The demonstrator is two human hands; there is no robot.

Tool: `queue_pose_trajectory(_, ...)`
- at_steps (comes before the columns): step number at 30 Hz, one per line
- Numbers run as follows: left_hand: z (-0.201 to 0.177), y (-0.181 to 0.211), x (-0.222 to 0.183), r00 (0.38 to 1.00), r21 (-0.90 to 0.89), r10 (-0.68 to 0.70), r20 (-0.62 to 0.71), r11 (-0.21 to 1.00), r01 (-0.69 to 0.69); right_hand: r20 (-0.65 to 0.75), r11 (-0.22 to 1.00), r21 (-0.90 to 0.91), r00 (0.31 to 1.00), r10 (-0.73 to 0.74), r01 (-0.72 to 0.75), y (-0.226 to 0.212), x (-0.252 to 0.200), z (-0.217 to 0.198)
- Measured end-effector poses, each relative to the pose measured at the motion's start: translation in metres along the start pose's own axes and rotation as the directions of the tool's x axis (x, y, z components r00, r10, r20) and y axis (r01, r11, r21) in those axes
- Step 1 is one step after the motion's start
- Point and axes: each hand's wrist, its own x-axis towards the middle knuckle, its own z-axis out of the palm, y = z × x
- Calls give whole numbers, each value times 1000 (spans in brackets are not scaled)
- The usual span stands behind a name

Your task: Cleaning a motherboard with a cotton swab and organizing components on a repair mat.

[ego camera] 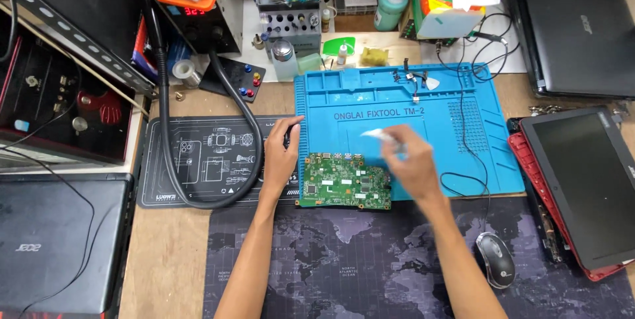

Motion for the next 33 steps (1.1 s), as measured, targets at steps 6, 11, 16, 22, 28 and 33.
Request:
queue_pose_trajectory(6,-2,0,-1,1000,-7,3,19,1000,-3,241,983,-115,964,-115,146,-53,-12,49)
queue_pose_trajectory(11,-3,1,-1,1000,-16,3,19,1000,-2,384,878,-340,902,-197,336,-79,-9,47)
queue_pose_trajectory(16,-3,-1,-1,1000,-26,-10,20,1000,11,544,839,-392,830,-118,377,-92,-17,32)
queue_pose_trajectory(22,-2,-6,-1,1000,-25,8,23,1000,-7,547,827,-426,832,-88,367,-84,-19,36)
queue_pose_trajectory(28,-3,-5,0,1000,-30,7,23,1000,-7,634,861,-439,768,96,255,-108,-6,12)
queue_pose_trajectory(33,-1,-9,0,1000,-35,1,18,999,0,309,985,-163,945,108,-59,-95,-6,-7)
